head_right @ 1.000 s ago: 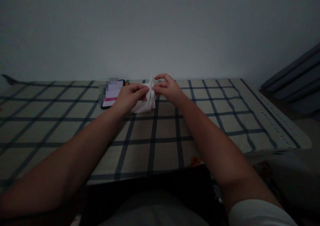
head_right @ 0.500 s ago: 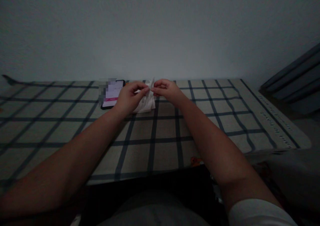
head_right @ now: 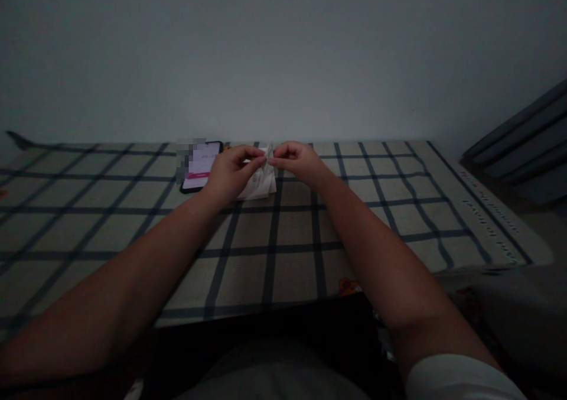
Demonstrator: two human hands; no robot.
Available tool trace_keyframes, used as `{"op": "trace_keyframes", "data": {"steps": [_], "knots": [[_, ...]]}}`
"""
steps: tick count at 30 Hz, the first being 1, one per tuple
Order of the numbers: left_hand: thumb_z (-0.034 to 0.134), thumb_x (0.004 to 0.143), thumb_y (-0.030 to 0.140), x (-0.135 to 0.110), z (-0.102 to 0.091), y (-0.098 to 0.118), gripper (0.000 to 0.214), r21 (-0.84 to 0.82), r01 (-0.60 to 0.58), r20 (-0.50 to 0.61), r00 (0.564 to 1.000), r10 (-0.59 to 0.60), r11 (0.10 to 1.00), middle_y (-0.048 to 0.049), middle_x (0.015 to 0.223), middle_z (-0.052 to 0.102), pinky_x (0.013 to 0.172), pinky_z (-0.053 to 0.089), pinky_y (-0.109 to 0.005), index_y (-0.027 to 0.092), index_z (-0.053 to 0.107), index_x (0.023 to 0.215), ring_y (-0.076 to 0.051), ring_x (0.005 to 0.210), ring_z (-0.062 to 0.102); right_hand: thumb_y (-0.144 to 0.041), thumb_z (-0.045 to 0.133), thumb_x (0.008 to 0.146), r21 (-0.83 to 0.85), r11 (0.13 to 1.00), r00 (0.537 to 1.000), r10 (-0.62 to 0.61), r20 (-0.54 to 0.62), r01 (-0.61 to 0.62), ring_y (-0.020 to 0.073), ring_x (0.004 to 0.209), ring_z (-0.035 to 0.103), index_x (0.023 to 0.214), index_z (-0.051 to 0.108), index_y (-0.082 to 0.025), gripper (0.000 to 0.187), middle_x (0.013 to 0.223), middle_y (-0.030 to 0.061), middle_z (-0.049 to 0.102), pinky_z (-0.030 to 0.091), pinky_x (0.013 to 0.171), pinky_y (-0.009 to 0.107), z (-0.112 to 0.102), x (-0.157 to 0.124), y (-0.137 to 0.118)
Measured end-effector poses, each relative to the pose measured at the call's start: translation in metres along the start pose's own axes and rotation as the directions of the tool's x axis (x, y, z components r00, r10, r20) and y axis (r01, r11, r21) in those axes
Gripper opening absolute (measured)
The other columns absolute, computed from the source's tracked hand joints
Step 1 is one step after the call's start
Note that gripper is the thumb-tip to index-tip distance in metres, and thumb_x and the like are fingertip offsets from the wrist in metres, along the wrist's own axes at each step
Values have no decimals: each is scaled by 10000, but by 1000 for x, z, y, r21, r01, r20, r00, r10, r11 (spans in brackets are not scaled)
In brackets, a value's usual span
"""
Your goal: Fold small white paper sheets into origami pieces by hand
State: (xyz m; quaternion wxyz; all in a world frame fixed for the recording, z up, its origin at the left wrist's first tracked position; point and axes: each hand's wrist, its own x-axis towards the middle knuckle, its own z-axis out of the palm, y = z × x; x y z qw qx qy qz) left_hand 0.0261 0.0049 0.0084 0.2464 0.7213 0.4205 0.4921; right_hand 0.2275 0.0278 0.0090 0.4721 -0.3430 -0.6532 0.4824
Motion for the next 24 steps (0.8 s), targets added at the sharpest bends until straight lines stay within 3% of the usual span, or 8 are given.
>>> {"op": "trace_keyframes", "data": {"steps": [9, 15, 21, 24], "knots": [[734, 894, 327, 2, 0, -8, 143, 27, -5, -1, 1000, 5, 1000, -57, 936, 798, 820, 553, -319, 193, 777, 919, -192, 870, 717, -508, 982, 591, 43, 999, 998, -4, 55, 2, 129, 785, 602, 740, 623, -188, 503, 816, -8, 644, 526, 769, 288, 1, 1, 0], [743, 854, 326, 2, 2, -8, 143, -32, -9, -16, 1000, 9, 999, -54, 933, 793, 741, 564, -283, 190, 754, 895, -180, 843, 714, -524, 981, 595, 30, 1000, 1000, -1, 16, 1, 136, 767, 602, 772, 638, -192, 509, 788, -8, 649, 527, 749, 298, -1, 2, 1], [791, 792, 261, 5, 4, -7, 144, -177, 69, -8, 997, -71, 982, -22, 836, 738, 709, 547, -261, 190, 685, 860, -142, 755, 678, -455, 953, 636, -6, 999, 999, -34, 5, 34, 136, 759, 599, 825, 619, -210, 455, 782, -23, 634, 526, 744, 298, -2, 3, 4], [811, 761, 232, 5, 5, -6, 201, -297, 169, 48, 986, -162, 940, -3, 811, 698, 691, 537, -253, 188, 654, 878, -121, 712, 650, -449, 956, 641, -8, 999, 999, -50, 14, 51, 133, 764, 592, 853, 593, -220, 478, 782, -35, 608, 516, 733, 282, -2, 4, 4]]}}
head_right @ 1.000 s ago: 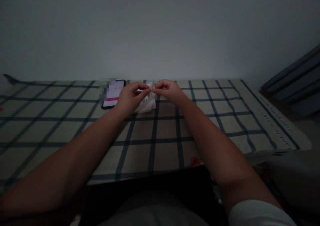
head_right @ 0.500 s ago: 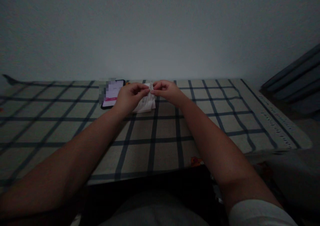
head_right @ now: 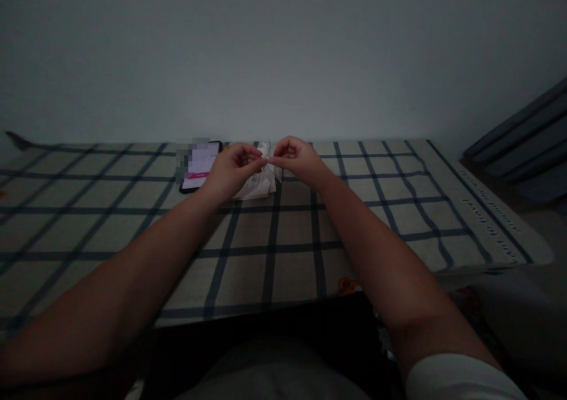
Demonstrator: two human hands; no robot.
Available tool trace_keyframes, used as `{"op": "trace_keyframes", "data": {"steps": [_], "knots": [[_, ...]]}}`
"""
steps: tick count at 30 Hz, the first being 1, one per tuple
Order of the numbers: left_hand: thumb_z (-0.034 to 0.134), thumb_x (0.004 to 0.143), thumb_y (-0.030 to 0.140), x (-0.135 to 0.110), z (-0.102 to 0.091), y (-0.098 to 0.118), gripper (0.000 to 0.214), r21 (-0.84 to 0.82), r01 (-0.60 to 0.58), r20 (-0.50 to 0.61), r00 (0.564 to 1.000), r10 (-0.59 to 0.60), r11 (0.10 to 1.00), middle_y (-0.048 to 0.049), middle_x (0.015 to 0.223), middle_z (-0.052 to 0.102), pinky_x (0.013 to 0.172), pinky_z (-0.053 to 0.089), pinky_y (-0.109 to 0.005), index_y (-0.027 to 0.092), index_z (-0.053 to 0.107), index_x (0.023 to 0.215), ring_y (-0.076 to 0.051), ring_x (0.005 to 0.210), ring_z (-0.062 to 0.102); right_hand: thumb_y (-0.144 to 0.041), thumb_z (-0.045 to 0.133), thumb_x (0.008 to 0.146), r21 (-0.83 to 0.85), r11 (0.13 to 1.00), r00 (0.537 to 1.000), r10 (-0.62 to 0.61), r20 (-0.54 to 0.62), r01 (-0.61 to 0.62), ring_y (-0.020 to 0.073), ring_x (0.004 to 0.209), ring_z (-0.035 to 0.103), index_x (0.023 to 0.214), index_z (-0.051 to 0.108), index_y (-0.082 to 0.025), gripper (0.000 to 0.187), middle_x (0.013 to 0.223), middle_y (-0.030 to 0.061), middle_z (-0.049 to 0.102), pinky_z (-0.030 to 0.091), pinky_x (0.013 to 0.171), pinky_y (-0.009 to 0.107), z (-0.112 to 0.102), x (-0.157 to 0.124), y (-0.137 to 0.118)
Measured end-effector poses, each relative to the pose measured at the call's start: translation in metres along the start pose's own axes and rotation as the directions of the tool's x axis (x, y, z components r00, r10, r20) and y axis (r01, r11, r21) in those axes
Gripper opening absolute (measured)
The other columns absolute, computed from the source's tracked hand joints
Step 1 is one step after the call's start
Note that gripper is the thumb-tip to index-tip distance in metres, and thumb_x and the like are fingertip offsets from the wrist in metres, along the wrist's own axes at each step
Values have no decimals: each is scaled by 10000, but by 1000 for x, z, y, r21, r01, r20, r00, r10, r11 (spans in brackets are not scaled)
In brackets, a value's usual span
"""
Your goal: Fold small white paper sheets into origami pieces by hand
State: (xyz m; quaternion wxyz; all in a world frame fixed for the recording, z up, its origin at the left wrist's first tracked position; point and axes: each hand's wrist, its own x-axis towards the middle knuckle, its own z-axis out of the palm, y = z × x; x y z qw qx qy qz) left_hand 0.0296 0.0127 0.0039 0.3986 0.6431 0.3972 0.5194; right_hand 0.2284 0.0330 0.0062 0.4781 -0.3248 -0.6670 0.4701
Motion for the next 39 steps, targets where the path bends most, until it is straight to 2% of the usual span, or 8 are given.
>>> {"op": "trace_keyframes", "data": {"steps": [5, 10, 14, 21, 26, 33, 36, 39], "knots": [[799, 767, 305, -4, 2, 2, 225, -86, 134, 57, 990, -129, 987, 2, 807, 671, 665, 520, -253, 183, 667, 903, -116, 683, 622, -553, 957, 634, -24, 1000, 999, 9, 43, -8, 144, 789, 593, 868, 568, -230, 557, 821, -18, 616, 512, 718, 276, 1, -2, -3], [748, 830, 429, -3, -1, -1, 247, 103, -31, 101, 995, 20, 994, -16, 785, 677, 660, 475, -263, 183, 736, 848, -138, 709, 588, -568, 943, 648, -39, 999, 997, 15, 72, -12, 147, 806, 590, 875, 583, -218, 551, 839, -4, 623, 517, 732, 287, 3, -3, -3], [725, 867, 471, -3, -4, -2, 288, 187, -96, 72, 994, 84, 978, -19, 758, 690, 642, 452, -268, 188, 758, 829, -149, 707, 587, -562, 917, 678, -60, 998, 998, 14, 57, -11, 145, 780, 583, 872, 589, -214, 516, 812, -9, 622, 510, 709, 288, 3, -2, -1], [783, 838, 422, -4, -3, 7, 256, 130, 6, -94, 996, 7, 991, -10, 708, 692, 650, 499, -262, 179, 724, 785, -145, 668, 633, -617, 874, 700, -200, 980, 999, 3, 35, 4, 130, 702, 550, 796, 646, -180, 502, 751, 5, 637, 447, 650, 278, 4, -2, -1], [806, 819, 425, -5, -1, 8, 269, 47, 38, -102, 994, -33, 998, -15, 708, 702, 665, 536, -260, 182, 705, 763, -147, 684, 665, -620, 889, 663, -221, 975, 1000, -19, 11, 21, 144, 709, 560, 809, 693, -177, 506, 760, 20, 682, 451, 649, 284, 4, -3, 0], [800, 823, 493, -3, -2, 0, 326, 62, -2, -88, 996, 8, 998, -12, 723, 690, 675, 540, -266, 190, 694, 770, -144, 703, 648, -532, 847, 755, -347, 930, 990, -138, -32, 119, 162, 706, 548, 773, 724, -183, 371, 755, 32, 679, 439, 664, 313, 1, -2, -1], [817, 798, 533, -2, 0, -2, 371, 11, 20, -104, 994, -19, 1000, -8, 742, 686, 704, 572, -287, 194, 670, 786, -147, 716, 656, -480, 832, 792, -421, 884, 972, -234, -17, 205, 176, 746, 556, 756, 716, -201, 304, 797, 42, 685, 463, 716, 331, 2, -4, -5], [840, 780, 543, -2, 3, -4, 396, -38, 33, -115, 993, -37, 999, -16, 786, 708, 770, 602, -318, 192, 661, 818, -157, 766, 689, -477, 821, 811, -456, 861, 966, -258, -6, 227, 184, 772, 571, 772, 714, -205, 294, 819, 48, 687, 486, 763, 345, 2, -5, -6]]}}
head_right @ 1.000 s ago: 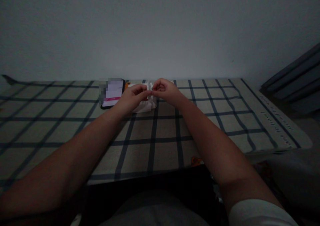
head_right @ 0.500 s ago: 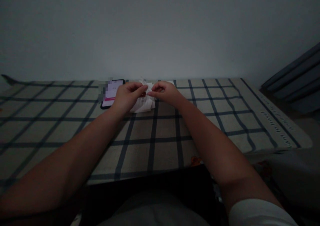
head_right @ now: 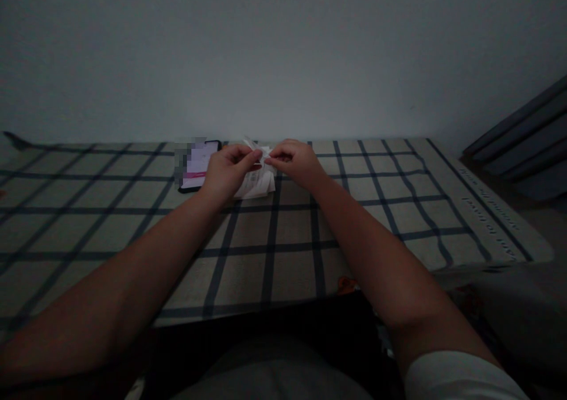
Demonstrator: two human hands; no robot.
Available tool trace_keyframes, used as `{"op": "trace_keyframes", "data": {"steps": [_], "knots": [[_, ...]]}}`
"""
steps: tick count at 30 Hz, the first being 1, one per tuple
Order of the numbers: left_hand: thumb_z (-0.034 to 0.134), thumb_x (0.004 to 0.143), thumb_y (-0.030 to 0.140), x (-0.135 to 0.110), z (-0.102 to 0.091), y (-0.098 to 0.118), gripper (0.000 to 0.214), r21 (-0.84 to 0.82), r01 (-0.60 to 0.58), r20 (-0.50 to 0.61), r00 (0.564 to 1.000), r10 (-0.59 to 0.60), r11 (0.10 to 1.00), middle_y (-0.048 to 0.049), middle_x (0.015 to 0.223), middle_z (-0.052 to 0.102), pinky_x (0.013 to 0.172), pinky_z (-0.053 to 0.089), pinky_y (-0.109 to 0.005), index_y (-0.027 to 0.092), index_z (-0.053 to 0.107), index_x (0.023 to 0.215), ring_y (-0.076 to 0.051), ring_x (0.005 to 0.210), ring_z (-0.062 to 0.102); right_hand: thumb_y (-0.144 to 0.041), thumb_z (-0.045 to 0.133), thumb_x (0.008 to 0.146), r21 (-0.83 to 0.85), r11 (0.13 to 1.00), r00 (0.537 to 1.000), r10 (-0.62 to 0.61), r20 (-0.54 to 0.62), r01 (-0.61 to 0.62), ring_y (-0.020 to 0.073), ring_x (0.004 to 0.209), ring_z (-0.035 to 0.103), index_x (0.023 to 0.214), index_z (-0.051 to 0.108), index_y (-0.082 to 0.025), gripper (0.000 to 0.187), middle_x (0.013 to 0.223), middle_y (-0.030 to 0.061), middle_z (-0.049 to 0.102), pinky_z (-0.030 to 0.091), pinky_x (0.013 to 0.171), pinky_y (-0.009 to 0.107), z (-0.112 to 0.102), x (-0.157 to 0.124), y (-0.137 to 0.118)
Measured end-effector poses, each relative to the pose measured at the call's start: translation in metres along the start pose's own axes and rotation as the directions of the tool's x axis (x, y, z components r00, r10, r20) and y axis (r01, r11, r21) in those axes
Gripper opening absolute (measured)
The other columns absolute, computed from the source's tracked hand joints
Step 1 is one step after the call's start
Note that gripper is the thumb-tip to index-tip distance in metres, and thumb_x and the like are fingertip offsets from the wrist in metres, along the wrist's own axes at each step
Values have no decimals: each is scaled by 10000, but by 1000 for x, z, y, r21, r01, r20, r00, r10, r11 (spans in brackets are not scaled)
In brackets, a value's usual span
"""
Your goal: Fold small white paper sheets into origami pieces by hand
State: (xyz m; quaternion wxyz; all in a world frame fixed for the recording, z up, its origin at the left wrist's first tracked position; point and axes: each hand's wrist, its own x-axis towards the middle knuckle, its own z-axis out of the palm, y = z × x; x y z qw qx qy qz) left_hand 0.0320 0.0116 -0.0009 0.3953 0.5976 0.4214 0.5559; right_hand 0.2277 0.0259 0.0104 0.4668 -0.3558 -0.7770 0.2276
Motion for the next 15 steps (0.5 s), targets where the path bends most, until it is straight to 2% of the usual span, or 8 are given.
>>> {"op": "trace_keyframes", "data": {"steps": [4, 8, 15], "knots": [[880, 757, 485, -1, 0, 0, 386, 20, -37, 41, 998, 36, 999, -74, 935, 782, 830, 603, -335, 179, 742, 948, -196, 892, 732, -592, 825, 784, 58, 996, 997, 70, 18, -71, 179, 755, 589, 834, 718, -199, 411, 810, 44, 687, 507, 740, 337, 2, -1, 2], [862, 792, 439, -3, -3, 4, 336, 129, -85, 79, 994, 75, 988, -96, 1006, 811, 849, 598, -341, 187, 796, 1004, -222, 943, 746, -707, 836, 713, 140, 982, 991, 127, 37, -131, 174, 738, 595, 845, 710, -199, 540, 786, 38, 688, 524, 715, 327, 5, 0, 3], [825, 821, 330, -5, -4, 5, 256, 214, -116, 84, 991, 100, 970, -103, 1057, 816, 821, 605, -313, 182, 810, 1028, -205, 928, 751, -722, 878, 641, 201, 963, 983, 167, 80, -180, 178, 753, 618, 823, 715, -191, 584, 784, 42, 706, 536, 731, 333, 5, 1, 6]]}}
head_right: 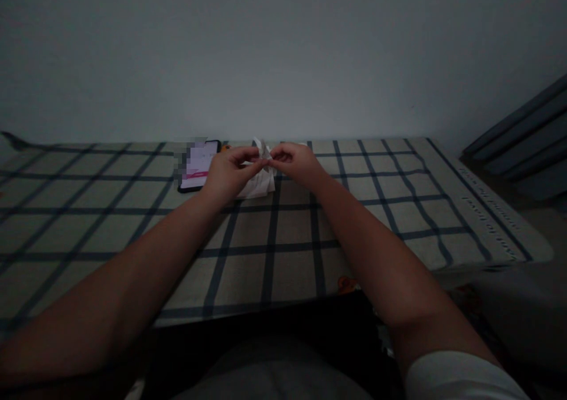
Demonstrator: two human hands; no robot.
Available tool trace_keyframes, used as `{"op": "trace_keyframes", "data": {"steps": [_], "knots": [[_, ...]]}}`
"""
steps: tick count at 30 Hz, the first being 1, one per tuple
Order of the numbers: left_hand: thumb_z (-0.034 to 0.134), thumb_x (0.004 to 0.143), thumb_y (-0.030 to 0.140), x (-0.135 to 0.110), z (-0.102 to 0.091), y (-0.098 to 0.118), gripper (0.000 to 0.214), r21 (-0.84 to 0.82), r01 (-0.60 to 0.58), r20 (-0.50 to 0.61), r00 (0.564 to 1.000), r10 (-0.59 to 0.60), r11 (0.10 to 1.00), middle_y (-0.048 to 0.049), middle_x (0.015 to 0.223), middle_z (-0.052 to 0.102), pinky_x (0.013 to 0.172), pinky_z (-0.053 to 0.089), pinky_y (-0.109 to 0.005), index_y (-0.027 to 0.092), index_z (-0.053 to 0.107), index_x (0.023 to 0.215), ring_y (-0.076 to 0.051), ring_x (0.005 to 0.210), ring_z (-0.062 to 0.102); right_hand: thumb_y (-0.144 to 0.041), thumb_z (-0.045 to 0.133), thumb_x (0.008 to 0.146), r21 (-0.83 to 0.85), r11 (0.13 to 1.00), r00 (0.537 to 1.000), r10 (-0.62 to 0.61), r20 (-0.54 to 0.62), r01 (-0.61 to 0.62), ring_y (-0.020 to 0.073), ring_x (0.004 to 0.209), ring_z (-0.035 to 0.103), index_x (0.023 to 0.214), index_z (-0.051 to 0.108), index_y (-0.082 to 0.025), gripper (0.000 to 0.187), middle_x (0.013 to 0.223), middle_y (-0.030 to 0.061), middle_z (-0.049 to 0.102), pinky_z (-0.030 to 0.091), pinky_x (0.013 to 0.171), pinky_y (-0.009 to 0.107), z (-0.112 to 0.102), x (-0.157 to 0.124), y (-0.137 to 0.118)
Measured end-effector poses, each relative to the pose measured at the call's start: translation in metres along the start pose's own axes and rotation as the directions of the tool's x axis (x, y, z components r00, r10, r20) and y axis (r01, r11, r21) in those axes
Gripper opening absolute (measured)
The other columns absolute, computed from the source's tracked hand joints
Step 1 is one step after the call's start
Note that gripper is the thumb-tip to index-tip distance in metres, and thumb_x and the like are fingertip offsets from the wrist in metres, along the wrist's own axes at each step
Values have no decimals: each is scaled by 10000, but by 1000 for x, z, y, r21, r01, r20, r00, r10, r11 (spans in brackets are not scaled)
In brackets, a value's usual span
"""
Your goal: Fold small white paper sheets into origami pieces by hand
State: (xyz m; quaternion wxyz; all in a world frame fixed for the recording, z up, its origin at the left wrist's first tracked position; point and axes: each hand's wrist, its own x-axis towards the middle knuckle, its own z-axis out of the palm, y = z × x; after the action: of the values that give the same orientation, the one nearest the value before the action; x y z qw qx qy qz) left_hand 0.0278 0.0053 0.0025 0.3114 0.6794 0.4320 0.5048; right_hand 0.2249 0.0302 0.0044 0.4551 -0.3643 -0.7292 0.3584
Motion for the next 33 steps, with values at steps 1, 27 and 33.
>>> {"op": "trace_keyframes", "data": {"steps": [1, 27, 33], "knots": [[823, 819, 329, 0, 0, -1, 250, 8, -5, -2, 1000, 5, 1000, -101, 1062, 815, 814, 606, -307, 184, 811, 1022, -203, 930, 749, -718, 881, 639, 8, 1000, 1000, 6, 2, -6, 179, 758, 621, 826, 720, -191, 582, 789, 43, 711, 535, 729, 332, 0, 0, 2], [779, 850, 430, -1, -1, 12, 258, -32, 58, -34, 998, -59, 998, 21, 623, 658, 542, 480, -254, 202, 717, 956, -146, 564, 648, -474, 793, 768, -7, 999, 990, 43, 136, -43, 158, 736, 590, 794, 720, -164, 319, 777, 37, 694, 459, 662, 288, -2, -3, -3], [797, 843, 518, 1, -2, 11, 337, -55, 59, -12, 998, -60, 997, 18, 605, 645, 515, 461, -247, 205, 674, 859, -142, 546, 635, -461, 785, 768, -9, 998, 986, 56, 154, -56, 151, 717, 588, 778, 697, -172, 303, 759, 31, 688, 462, 667, 293, -2, -4, -4]]}}
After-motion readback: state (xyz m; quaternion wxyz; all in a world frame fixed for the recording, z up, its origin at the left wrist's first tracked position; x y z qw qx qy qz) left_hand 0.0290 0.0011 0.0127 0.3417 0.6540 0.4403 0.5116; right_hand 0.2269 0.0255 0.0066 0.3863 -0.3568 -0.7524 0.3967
